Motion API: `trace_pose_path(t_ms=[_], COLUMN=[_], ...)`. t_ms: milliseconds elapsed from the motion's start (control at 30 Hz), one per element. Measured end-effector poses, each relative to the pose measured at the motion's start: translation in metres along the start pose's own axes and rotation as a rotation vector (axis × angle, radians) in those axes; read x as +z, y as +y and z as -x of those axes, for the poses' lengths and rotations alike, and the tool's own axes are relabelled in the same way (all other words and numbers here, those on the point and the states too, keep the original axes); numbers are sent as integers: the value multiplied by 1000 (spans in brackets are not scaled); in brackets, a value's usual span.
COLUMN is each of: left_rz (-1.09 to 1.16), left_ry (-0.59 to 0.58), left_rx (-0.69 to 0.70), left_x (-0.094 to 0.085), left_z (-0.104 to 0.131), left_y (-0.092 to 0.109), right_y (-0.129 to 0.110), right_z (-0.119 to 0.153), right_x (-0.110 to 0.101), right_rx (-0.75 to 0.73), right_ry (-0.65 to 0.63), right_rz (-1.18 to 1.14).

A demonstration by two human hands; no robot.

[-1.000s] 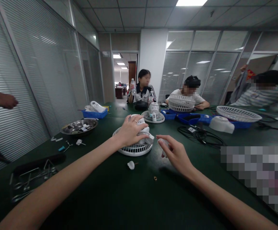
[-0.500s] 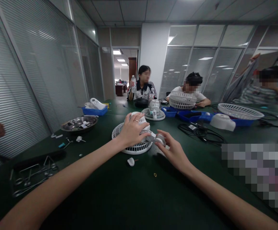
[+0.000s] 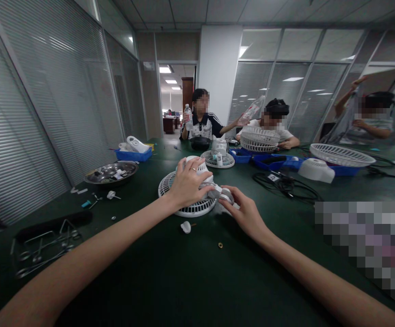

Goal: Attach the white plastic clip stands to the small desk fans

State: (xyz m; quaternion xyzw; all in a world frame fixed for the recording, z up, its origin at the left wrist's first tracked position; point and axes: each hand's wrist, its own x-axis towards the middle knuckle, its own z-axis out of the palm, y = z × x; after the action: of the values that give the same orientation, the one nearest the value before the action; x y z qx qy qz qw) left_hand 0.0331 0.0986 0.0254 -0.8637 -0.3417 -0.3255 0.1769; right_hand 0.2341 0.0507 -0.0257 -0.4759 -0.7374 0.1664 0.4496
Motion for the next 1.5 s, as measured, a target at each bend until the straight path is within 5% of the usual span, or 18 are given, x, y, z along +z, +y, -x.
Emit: trace_pose_path(t_ms=[633,1100,1500], left_rz=[-4,6,-24], left_ry=[42,41,45], left_rx=[-26,-29,-41], left_x=[4,2,7], left_z=[1,2,3], left_y=[3,5,7], right_y=[5,2,-1], right_z=[-20,-16,-13], right_x=[29,27,19], right_rx=[-86,-123,-109], right_ry=[27,173,42], right_rz=[111,84,50])
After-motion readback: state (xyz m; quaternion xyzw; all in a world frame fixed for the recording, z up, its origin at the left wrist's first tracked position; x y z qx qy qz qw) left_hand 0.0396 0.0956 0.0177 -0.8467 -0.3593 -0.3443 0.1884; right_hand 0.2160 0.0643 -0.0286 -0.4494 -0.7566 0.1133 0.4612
